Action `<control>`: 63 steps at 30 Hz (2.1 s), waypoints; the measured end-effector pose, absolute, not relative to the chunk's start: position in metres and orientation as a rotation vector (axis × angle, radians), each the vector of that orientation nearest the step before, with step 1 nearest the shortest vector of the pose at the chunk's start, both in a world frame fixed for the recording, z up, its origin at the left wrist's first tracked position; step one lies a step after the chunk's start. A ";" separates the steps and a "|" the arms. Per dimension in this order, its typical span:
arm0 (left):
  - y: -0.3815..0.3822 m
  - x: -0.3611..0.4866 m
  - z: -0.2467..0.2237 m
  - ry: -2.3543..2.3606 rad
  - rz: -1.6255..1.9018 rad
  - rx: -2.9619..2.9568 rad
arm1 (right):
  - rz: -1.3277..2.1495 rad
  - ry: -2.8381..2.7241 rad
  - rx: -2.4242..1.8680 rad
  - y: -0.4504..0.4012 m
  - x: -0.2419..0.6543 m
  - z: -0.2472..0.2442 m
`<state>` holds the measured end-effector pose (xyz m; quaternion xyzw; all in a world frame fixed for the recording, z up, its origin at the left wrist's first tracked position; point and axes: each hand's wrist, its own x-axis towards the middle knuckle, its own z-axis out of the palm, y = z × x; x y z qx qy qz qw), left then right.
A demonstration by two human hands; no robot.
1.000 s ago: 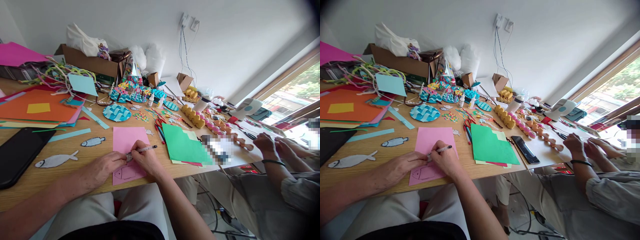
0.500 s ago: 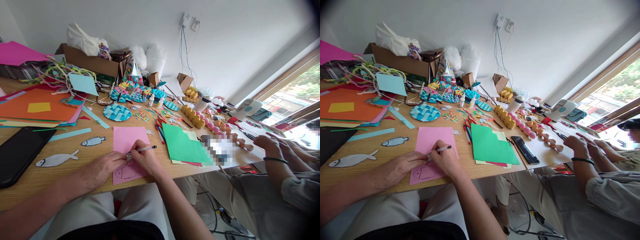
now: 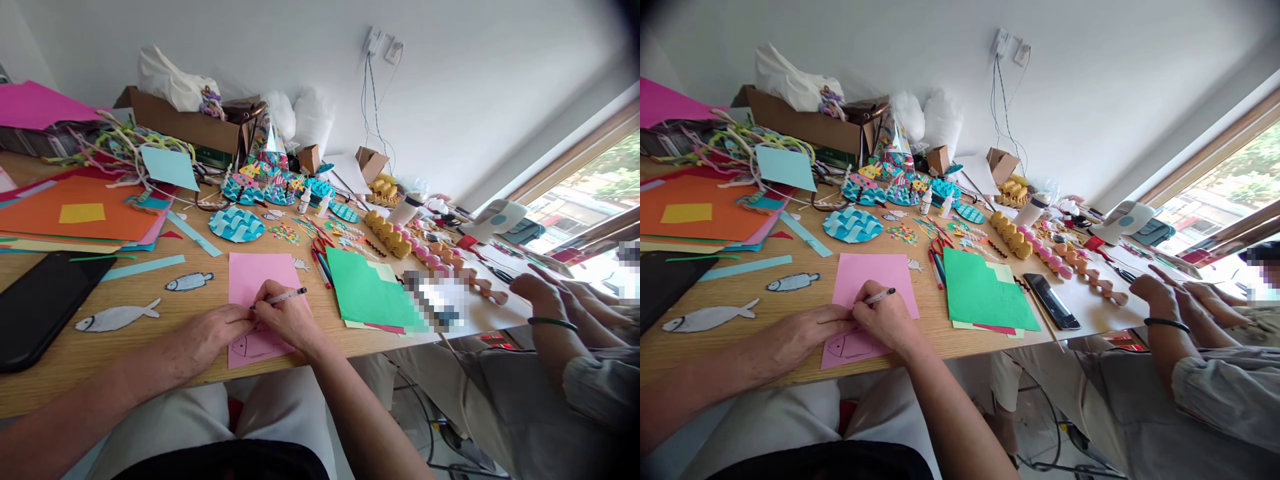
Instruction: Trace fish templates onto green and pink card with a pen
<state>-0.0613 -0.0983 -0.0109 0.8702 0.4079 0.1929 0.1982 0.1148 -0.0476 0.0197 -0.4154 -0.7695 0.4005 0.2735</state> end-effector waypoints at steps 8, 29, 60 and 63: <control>-0.104 -0.062 -0.017 1.320 0.547 2.688 | 1.058 -2.081 -1.108 -0.046 0.114 0.020; -0.116 -0.070 -0.029 1.406 0.650 2.689 | 1.066 -2.102 -1.142 -0.048 0.110 0.022; -0.115 -0.077 -0.029 1.362 0.533 2.780 | 0.663 -2.120 -1.200 -0.059 0.114 0.021; -0.117 -0.073 -0.021 1.368 0.505 2.792 | 0.532 -2.223 -1.217 -0.062 0.116 0.014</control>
